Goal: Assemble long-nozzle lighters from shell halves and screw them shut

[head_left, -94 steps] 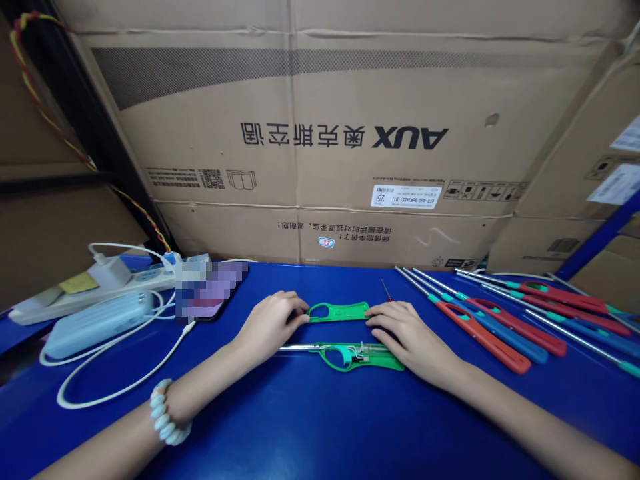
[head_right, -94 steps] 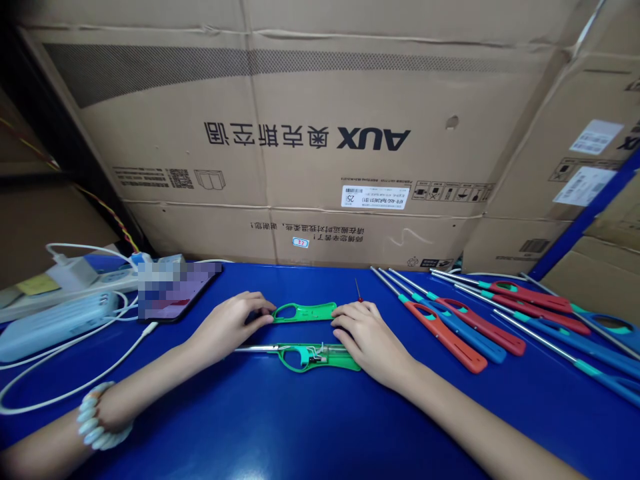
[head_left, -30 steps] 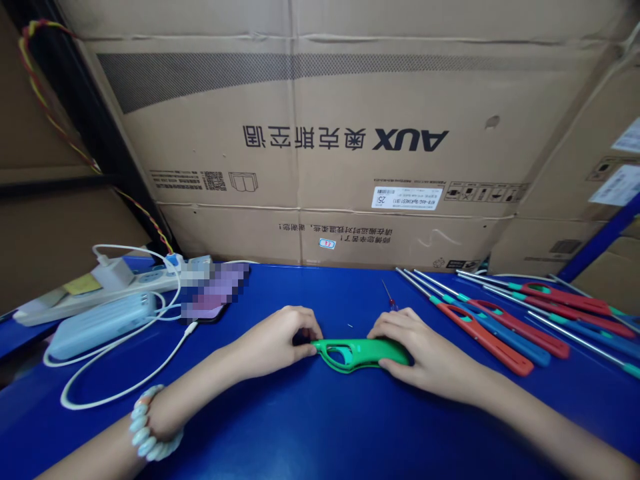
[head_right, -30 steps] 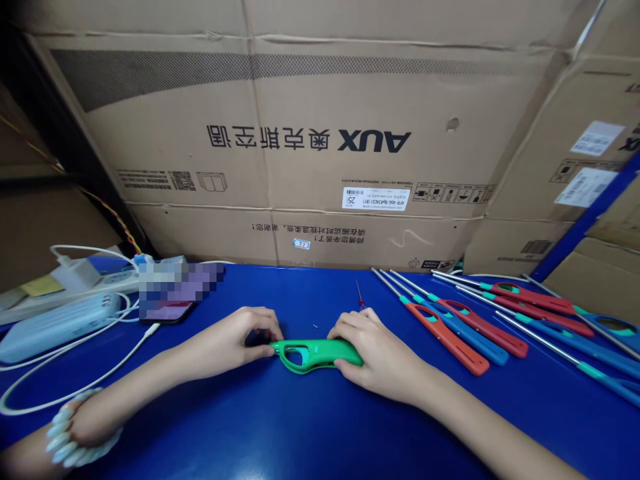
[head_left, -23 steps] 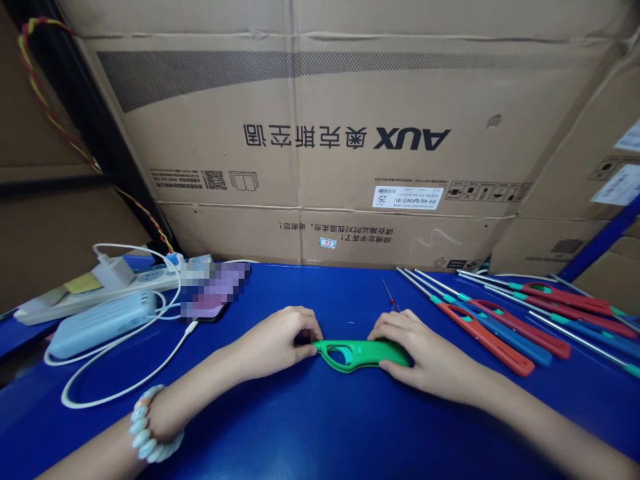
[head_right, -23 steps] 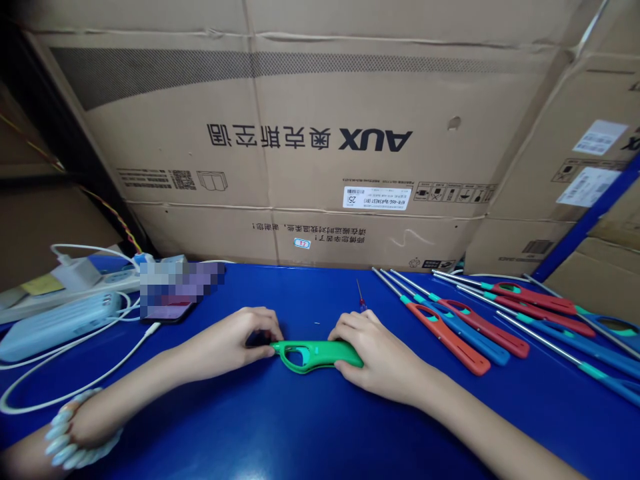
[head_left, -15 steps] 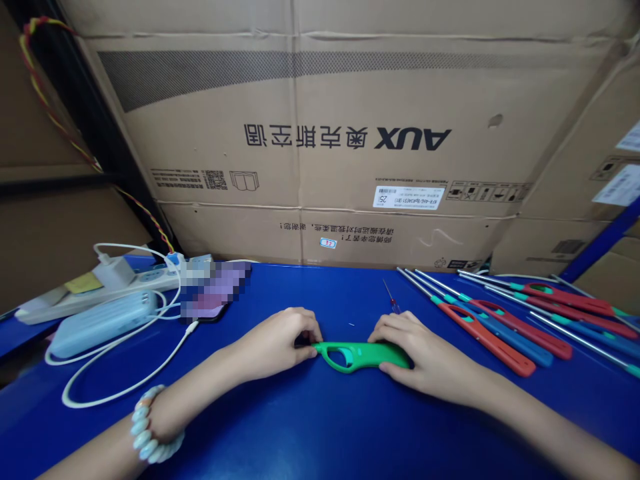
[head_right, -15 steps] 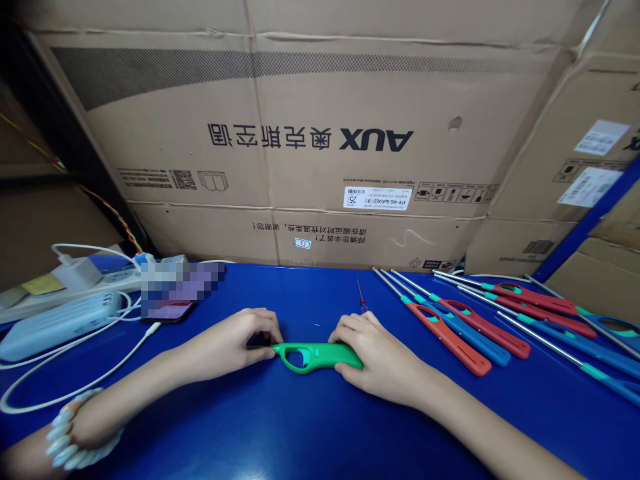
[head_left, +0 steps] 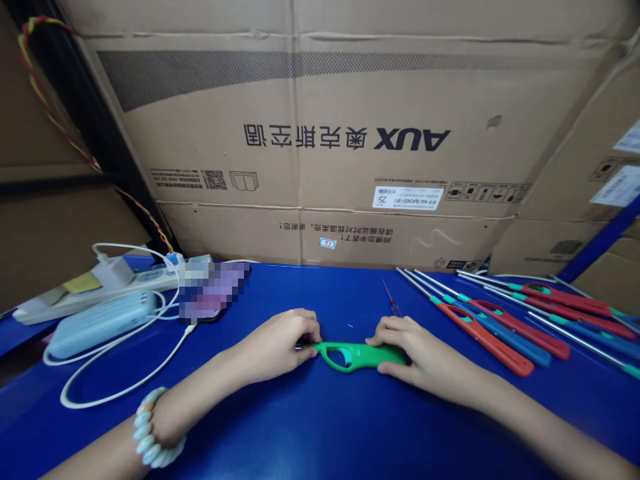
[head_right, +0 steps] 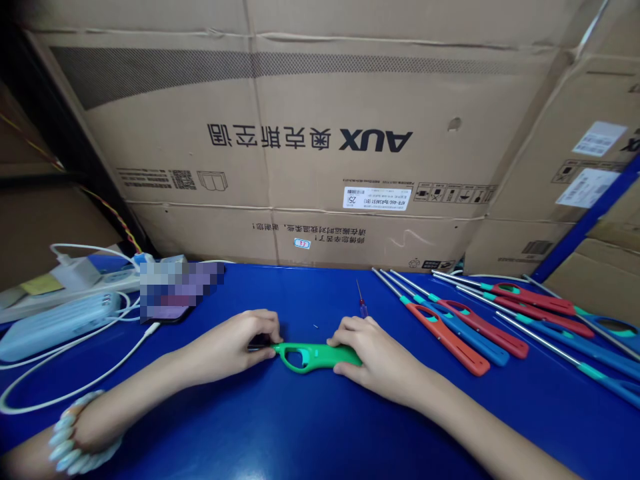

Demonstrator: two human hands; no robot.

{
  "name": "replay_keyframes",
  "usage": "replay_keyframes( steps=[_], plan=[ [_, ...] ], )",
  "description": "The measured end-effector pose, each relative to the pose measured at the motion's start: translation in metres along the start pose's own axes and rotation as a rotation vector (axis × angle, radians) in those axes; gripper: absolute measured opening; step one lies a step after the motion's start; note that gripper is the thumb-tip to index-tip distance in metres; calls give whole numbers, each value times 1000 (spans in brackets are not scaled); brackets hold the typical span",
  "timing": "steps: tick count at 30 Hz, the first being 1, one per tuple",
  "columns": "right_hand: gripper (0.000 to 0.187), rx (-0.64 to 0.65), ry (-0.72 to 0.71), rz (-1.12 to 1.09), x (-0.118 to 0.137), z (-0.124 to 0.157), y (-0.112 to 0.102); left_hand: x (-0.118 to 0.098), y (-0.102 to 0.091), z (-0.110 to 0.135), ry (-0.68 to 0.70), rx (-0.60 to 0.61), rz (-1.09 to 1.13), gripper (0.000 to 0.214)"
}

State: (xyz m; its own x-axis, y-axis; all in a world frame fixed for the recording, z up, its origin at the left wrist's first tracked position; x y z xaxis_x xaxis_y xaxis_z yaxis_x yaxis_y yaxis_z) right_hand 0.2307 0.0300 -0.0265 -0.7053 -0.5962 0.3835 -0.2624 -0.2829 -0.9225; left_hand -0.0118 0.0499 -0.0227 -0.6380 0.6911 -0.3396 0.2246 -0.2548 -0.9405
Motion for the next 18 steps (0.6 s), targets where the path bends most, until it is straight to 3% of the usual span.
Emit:
replay_keyframes(
  steps=[2, 6, 8, 13, 18],
  plan=[
    [19, 0, 23, -14, 0, -1, 0, -6, 1, -1, 12, 7, -63, 11],
    [20, -6, 42, -38, 1, -2, 2, -25, 11, -6, -21, 66, -445, 16],
    [21, -8, 64, -55, 1, -2, 4, -32, 16, -8, -37, 86, -527, 16],
    [23, 38, 137, -152, 0, -2, 4, -32, 15, -6, -42, 92, -537, 11],
    [23, 76, 170, -216, 1, 0, 0, -21, 7, -1, -71, 42, -284, 6]
  ],
)
Point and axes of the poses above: each hand's wrist, its own z-axis away from the middle knuckle, its own y-axis out of the palm, x = y × z, the point moved 2 cm from there along -z, towards the middle knuckle, and after that the axes turned 7 degrees about x, right-handed, at the moved point
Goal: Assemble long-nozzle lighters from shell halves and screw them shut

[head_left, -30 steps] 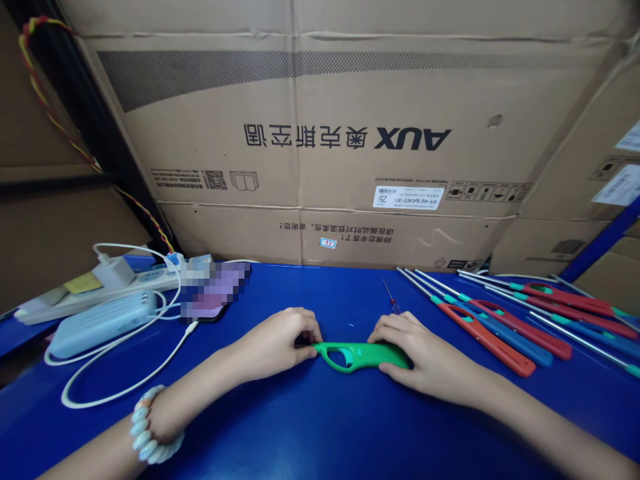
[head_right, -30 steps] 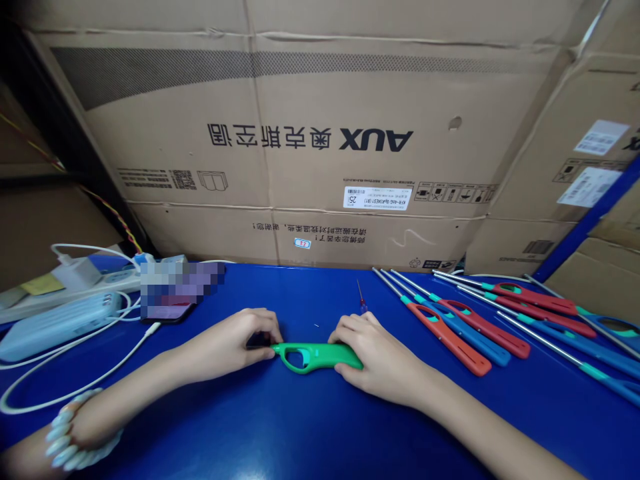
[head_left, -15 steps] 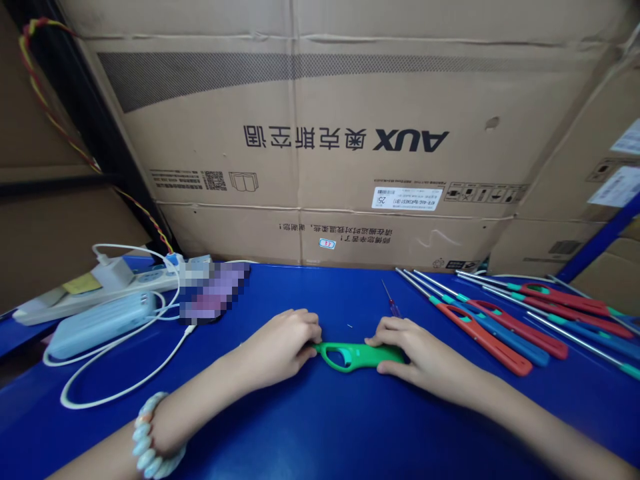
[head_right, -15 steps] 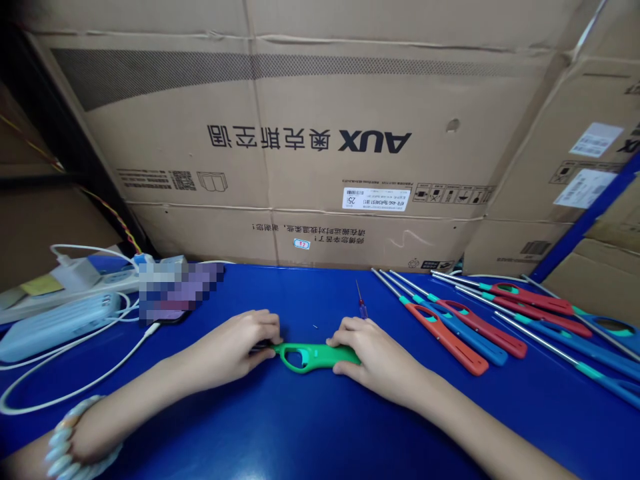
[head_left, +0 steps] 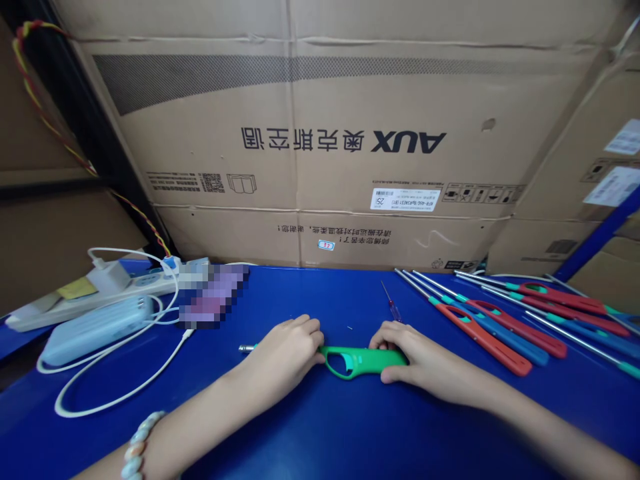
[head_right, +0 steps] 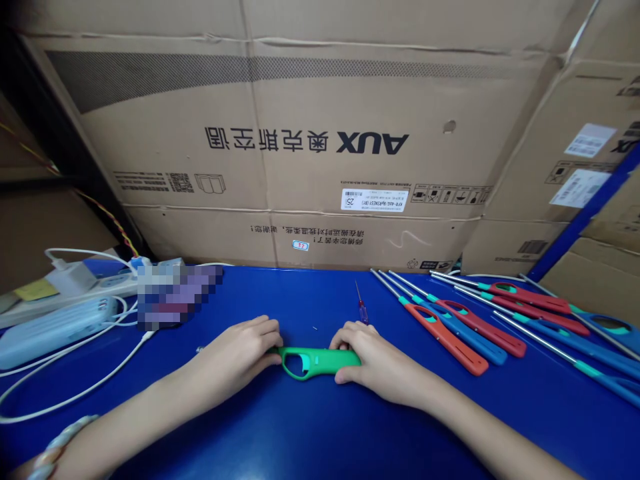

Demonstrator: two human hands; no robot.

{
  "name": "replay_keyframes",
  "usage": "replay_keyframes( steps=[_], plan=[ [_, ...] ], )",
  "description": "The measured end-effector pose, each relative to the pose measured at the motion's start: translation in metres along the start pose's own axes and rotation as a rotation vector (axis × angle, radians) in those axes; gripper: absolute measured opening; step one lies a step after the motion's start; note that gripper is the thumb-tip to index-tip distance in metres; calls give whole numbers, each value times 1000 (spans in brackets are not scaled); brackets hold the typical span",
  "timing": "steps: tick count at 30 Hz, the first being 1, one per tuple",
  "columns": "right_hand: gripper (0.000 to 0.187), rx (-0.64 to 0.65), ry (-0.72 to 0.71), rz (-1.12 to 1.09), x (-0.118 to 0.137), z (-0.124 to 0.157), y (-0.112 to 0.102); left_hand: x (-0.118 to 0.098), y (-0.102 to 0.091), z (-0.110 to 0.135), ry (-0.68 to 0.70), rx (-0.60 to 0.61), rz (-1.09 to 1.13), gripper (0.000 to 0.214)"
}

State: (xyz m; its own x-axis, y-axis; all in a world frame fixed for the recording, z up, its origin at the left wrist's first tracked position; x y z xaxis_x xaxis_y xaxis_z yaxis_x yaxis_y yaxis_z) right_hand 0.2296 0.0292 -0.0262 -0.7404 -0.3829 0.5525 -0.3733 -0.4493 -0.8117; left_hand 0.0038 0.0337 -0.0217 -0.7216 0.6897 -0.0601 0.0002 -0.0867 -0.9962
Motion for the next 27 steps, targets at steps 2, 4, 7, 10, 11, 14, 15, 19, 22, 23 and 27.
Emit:
replay_keyframes(
  steps=[2, 4, 7, 10, 11, 14, 15, 19, 22, 23, 27],
  plan=[
    [26, 14, -7, -10, 1, 1, 0, 4, 0, 1, 9, -16, 158, 5],
    [25, 18, -26, 6, 3, 2, 1, 7, 0, 1, 22, -22, 305, 4],
    [14, -30, -69, 73, 5, 2, 2, 9, -1, 2, 8, -42, 393, 6],
    [4, -64, -100, 116, 5, 0, 3, 5, -3, 1, -9, -74, 279, 6],
    [7, -66, -101, 130, 5, -1, 4, 3, -3, 1, -8, -77, 217, 5],
    [17, -80, -82, 214, 3, -2, 4, -1, -3, 1, -9, -71, 76, 4],
    [19, -87, -74, 250, 3, -2, 4, -2, -3, 1, -8, -70, 61, 4],
    [22, -121, -57, 354, 5, -1, 6, -1, 1, 2, 32, -66, 92, 5],
    [20, -128, -70, 369, 8, 0, 7, 0, 4, 1, 71, -56, 119, 5],
    [20, -128, -79, 367, 9, 0, 7, 0, 4, 0, 75, -60, 113, 6],
    [15, -124, -124, 368, 11, 1, 7, -3, 7, -3, 41, -93, -18, 8]
  ],
)
Point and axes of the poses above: each hand's wrist, its own z-axis away from the middle knuckle, its own y-axis out of the palm, x = y × z, the point moved 2 cm from there along -z, towards the middle knuckle, and after that the axes turned 7 degrees about x, right-handed, at the moved point
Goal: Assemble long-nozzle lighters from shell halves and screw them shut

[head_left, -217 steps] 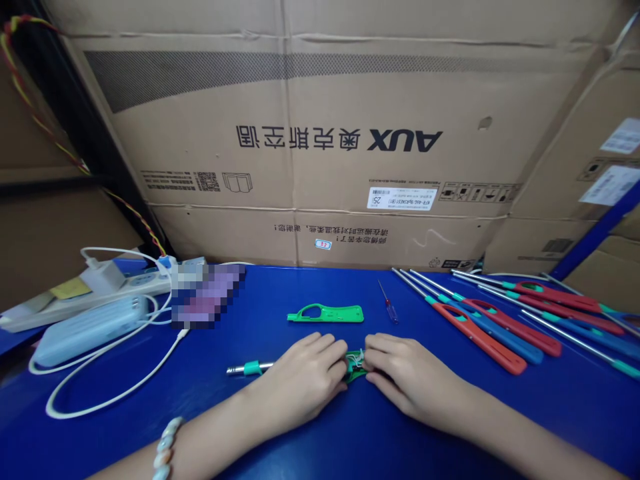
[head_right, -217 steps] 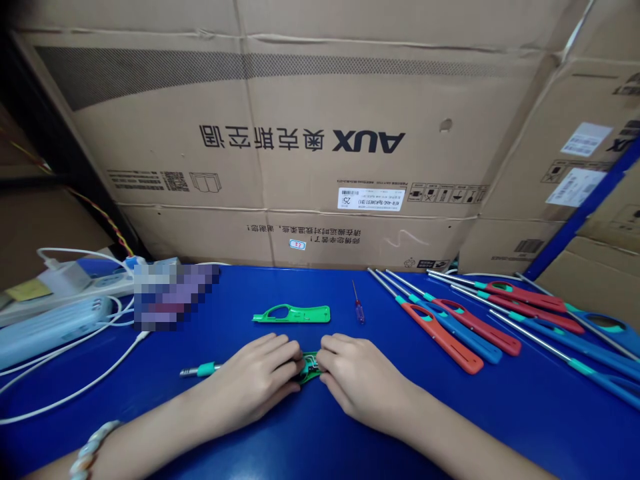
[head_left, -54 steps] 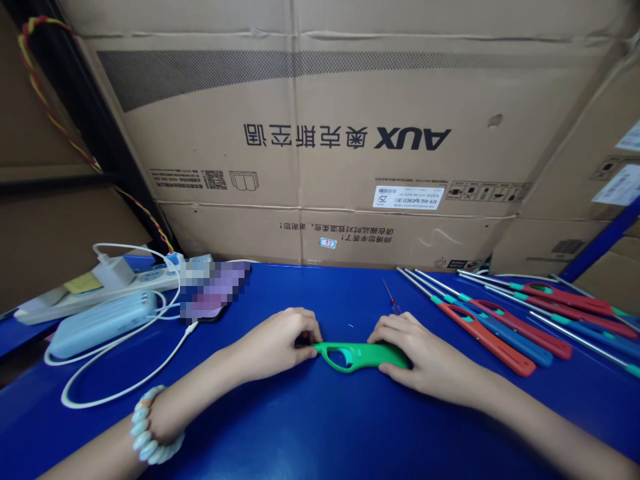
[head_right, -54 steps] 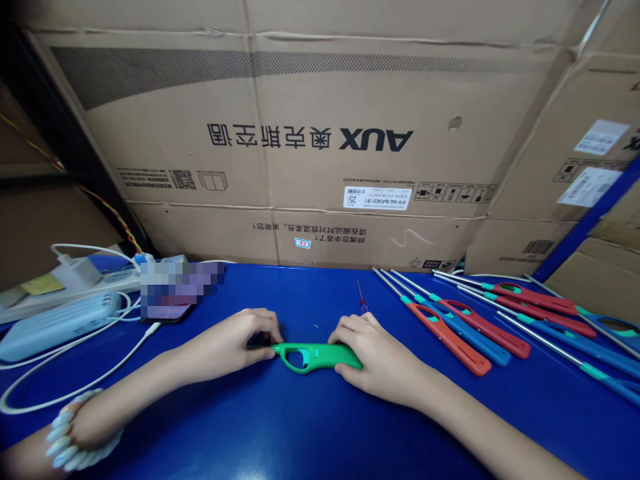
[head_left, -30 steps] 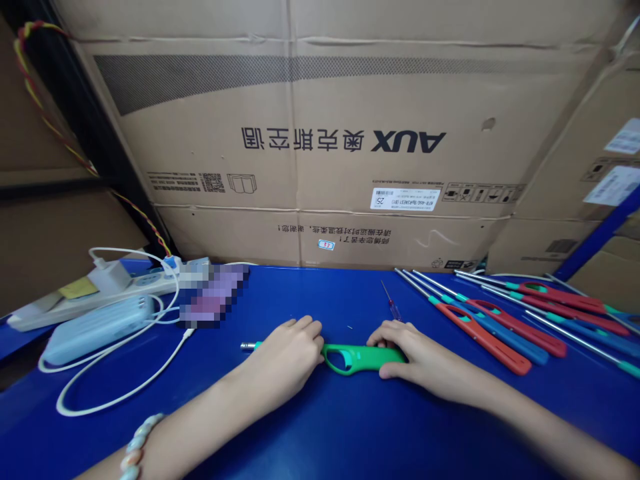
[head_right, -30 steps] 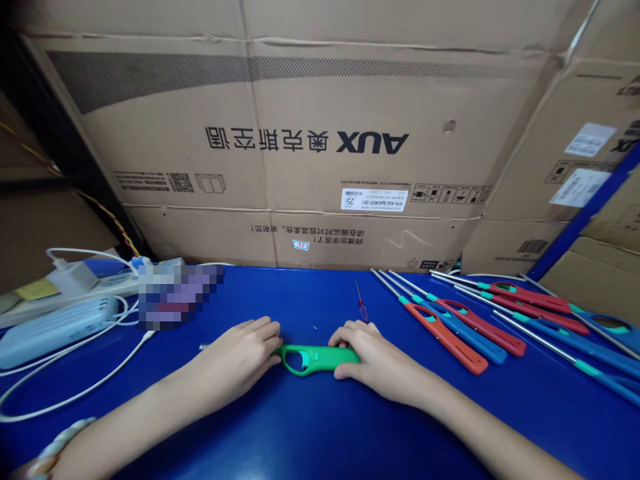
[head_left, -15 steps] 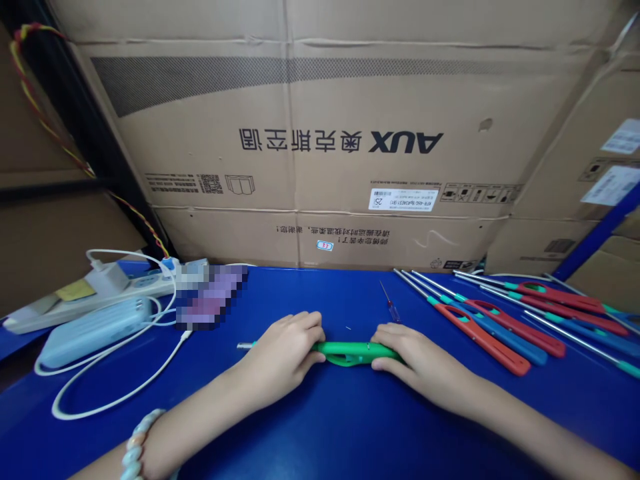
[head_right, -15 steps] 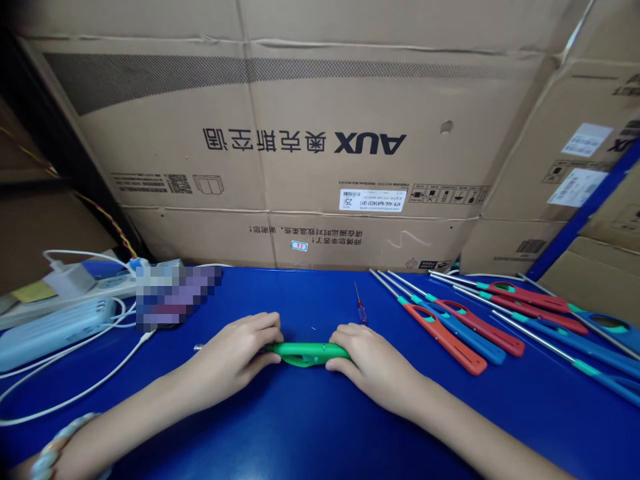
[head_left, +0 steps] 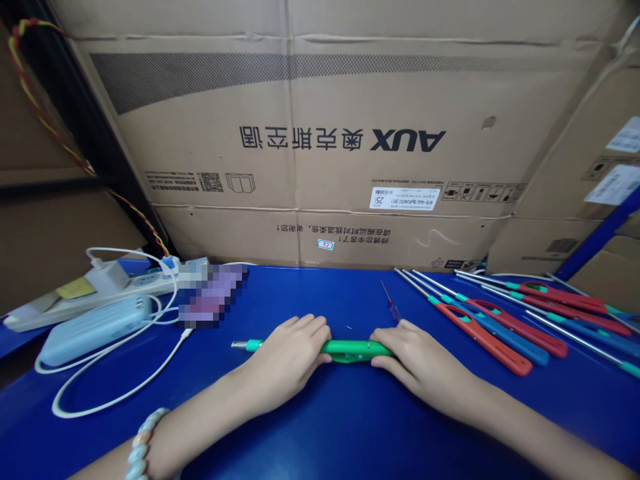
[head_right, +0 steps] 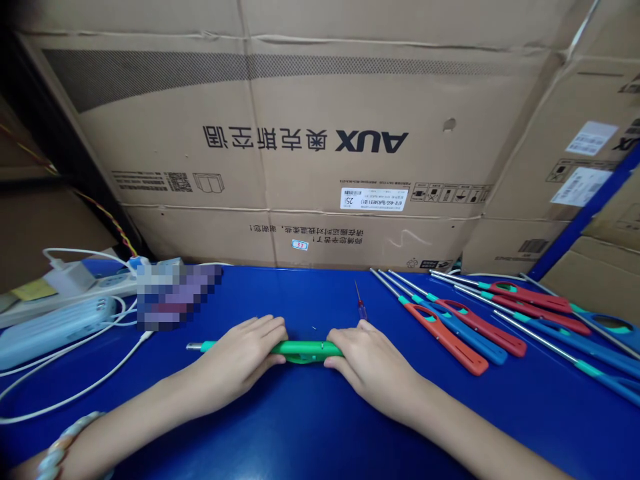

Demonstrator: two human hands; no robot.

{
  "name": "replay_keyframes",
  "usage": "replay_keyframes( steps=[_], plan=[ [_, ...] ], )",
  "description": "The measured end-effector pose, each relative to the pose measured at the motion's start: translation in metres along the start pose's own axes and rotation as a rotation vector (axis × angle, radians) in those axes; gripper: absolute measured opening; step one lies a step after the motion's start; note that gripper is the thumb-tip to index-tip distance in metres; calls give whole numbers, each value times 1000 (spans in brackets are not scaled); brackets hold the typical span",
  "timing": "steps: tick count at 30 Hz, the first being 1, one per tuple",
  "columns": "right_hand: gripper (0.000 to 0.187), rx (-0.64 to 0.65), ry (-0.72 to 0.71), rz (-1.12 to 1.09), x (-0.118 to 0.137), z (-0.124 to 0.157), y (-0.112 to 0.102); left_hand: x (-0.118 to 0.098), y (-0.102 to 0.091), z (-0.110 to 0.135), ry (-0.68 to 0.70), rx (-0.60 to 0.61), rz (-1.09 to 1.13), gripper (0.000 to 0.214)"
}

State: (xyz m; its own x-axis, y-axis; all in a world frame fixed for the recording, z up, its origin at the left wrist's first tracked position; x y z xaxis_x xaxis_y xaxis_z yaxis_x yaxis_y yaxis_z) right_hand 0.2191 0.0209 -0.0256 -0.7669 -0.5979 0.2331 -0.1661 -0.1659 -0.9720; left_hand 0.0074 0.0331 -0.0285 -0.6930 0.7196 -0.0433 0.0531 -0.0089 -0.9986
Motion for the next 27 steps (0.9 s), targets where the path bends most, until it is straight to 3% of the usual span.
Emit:
replay_keyframes(
  steps=[8, 17, 24, 27],
  plan=[
    [9, -14, -97, 118, 9, 1, 10, -18, 6, 1, 24, -90, -290, 9],
    [5, -54, -98, 209, 16, 4, 19, -33, 10, 2, 51, -208, -349, 13],
    [5, -39, -97, 233, 15, 3, 21, -33, 13, 1, 63, -207, -346, 12],
    [14, -64, -116, 233, 15, 3, 25, -33, 14, 0, 68, -196, -350, 8]
  ],
)
Point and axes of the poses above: each hand's wrist, its own z-axis away from the middle knuckle, its own y-axis out of the palm, x = y × z, the point moved 2 cm from there along -z, towards the middle knuckle, and after that the axes turned 7 degrees about x, right-handed, at the moved point
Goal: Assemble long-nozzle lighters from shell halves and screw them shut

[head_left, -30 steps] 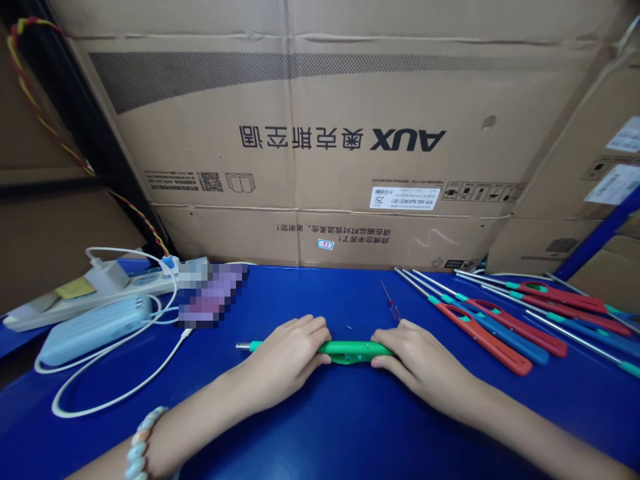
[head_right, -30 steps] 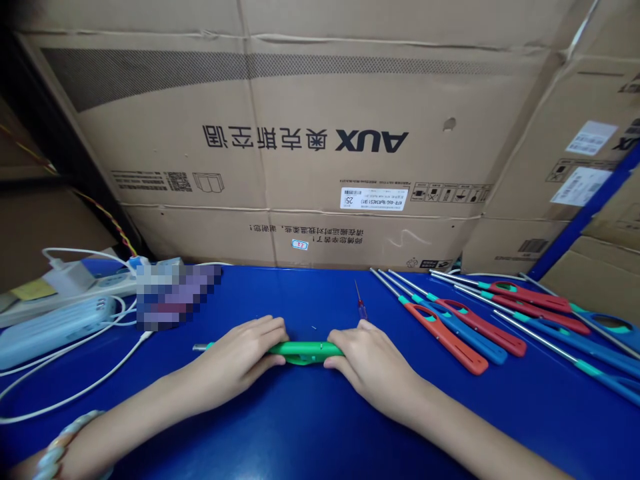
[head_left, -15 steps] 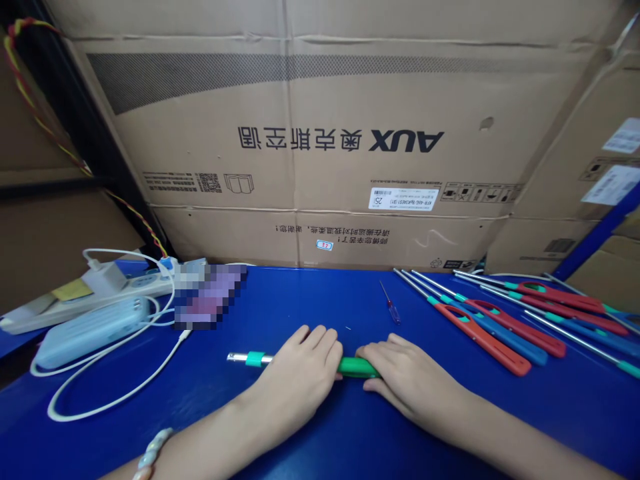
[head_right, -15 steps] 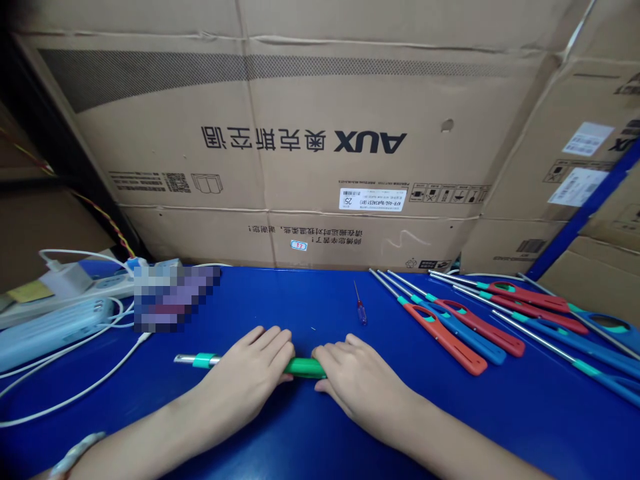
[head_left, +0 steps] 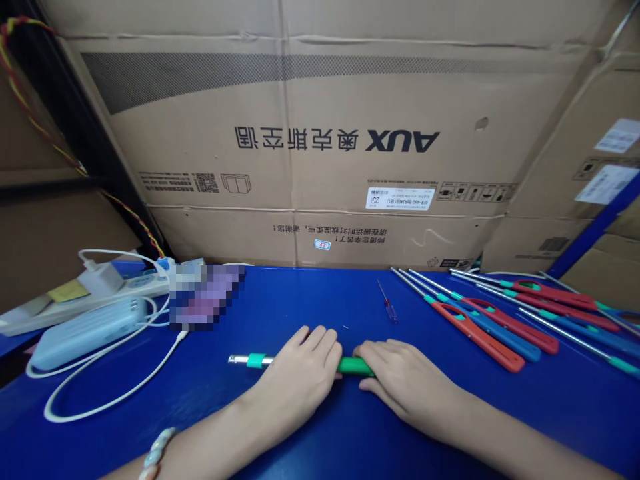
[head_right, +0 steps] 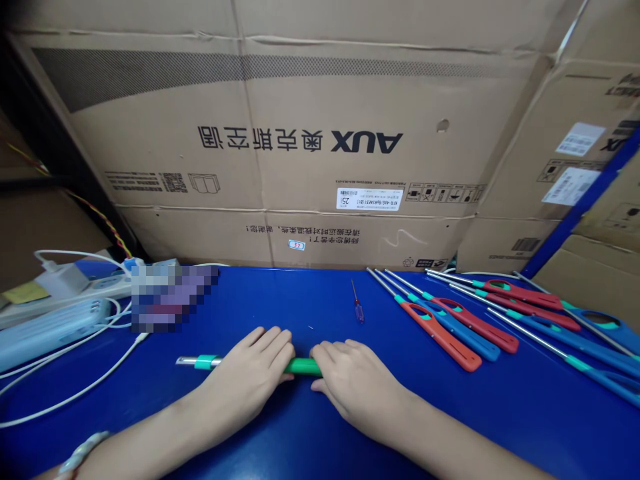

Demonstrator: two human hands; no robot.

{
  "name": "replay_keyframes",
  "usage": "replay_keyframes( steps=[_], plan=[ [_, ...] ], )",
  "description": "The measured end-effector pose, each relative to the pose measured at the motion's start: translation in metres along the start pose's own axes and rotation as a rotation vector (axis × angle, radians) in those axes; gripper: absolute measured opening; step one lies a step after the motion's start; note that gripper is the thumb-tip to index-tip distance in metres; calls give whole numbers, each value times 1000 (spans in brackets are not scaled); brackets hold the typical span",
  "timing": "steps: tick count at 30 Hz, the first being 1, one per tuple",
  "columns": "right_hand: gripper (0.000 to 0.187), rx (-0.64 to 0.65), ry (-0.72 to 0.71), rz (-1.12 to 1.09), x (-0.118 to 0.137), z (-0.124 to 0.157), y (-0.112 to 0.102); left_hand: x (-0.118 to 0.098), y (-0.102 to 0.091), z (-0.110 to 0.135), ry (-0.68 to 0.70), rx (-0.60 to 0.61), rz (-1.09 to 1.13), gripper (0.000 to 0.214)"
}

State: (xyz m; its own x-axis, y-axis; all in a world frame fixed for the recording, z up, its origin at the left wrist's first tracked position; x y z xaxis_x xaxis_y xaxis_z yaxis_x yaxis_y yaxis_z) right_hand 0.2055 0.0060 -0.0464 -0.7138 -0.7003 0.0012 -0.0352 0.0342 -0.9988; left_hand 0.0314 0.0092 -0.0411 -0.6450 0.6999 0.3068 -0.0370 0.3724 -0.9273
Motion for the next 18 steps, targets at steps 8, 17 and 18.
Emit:
replay_keyframes(
  steps=[8, 17, 18],
  plan=[
    [15, -5, 49, 84, 6, -1, 0, -2, 0, -2, 14, 72, 15, 5],
    [11, 12, 60, 165, -3, -3, -4, 20, -10, -5, -8, 96, 197, 34],
    [11, 12, 85, 160, -7, -3, -6, 30, -14, -4, -22, 77, 221, 43]
  ],
)
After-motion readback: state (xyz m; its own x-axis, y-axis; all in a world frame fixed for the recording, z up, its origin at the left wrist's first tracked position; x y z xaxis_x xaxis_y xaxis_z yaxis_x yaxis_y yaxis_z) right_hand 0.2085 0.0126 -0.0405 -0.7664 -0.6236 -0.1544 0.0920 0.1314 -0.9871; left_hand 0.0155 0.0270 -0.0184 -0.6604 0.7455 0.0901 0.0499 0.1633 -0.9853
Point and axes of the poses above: each hand's wrist, its own z-axis away from the middle knuckle, its own y-axis out of the palm, x = y × z, the point moved 2 cm from there along -z, towards the middle knuckle, and after that the axes turned 7 degrees about x, right-handed, at the moved point
